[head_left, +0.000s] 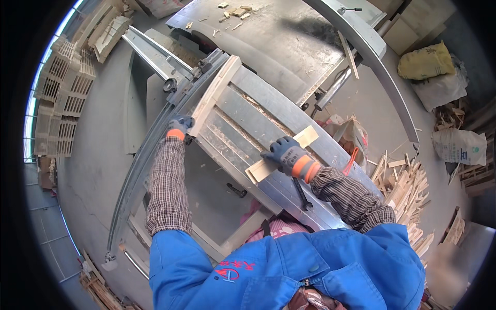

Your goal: The person uses a table saw to cut multiple wooden planks into smaller pieces. They position each plank, feed it through the saw, and then move the cut pieces aside to a pile on the floor.

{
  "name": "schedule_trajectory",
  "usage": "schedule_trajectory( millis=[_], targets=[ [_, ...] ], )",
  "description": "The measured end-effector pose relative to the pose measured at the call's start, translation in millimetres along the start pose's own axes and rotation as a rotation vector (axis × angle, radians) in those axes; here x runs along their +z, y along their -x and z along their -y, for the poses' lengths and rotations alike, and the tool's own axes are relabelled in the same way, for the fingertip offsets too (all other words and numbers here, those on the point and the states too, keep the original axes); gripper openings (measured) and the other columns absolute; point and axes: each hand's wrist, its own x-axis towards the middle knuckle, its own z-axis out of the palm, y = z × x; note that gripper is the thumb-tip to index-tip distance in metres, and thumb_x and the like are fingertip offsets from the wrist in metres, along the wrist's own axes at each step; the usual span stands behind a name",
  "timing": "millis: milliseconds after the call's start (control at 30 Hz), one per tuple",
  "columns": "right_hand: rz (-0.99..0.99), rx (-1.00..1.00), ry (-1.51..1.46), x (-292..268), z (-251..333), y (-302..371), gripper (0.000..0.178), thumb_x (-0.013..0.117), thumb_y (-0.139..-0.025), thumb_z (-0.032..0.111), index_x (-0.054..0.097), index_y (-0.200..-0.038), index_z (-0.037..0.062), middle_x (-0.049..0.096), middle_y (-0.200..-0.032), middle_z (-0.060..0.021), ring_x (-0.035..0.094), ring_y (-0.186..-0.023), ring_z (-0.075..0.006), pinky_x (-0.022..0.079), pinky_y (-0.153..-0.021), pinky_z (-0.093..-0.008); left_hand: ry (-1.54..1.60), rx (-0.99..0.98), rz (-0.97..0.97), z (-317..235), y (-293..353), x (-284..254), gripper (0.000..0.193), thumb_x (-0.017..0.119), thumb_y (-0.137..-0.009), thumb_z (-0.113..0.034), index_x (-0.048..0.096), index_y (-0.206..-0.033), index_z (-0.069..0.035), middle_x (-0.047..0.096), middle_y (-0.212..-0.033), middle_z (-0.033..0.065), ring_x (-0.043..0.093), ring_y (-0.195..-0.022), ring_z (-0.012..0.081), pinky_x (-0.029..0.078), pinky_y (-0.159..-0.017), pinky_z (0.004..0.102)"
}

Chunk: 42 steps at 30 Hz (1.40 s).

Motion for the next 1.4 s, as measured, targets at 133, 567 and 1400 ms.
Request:
schedule_trajectory(
  millis=[133,567,1400],
  targets=[
    [-0.085,0.017,-0.02,9.6,3.8,2.2,0.067,0.078,-0.066,0.029,0.052,-0.128,0.0214,0.058,-0.111,-0.0061,0.055,-0.107,-0.0285,0.042,-0.093,-0.0404,-0.121,-0.027,0.035,-11.9,11.0,12.9,0.035,0.061,-0.086,-0.037,0.071,-0.097,-0.005,0.067,-0.1,0.0202,0.062,-0.097,0.0345,0.049,-0.084,0.0417],
    [-0.776,0.456,-0.913,12.6,42.7,160.5,0.041,0.074,-0.08,0.018,0.061,-0.117,0.0058,0.062,-0.113,-0.0115,0.062,-0.102,-0.0272,0.05,-0.088,-0.0372,0.774,-0.227,0.014,-152.0,111.7,0.2,0.041,0.078,-0.076,-0.027,0.063,-0.103,-0.001,0.062,-0.084,0.0057,0.055,-0.068,0.0159,0.048,-0.059,0.0315],
    [-1.533,1.984,-0.857,108.1,136.4,695.5,0.066,0.089,-0.064,0.022,0.058,-0.116,-0.0056,0.068,-0.101,-0.0143,0.068,-0.078,-0.0216,0.057,-0.067,-0.0328,-0.158,0.332,0.204,-182.7,194.7,73.0,0.093,0.089,-0.063,-0.032,0.045,-0.134,0.008,0.049,-0.137,0.0245,0.046,-0.127,0.0362,0.036,-0.108,0.0394]
  ],
)
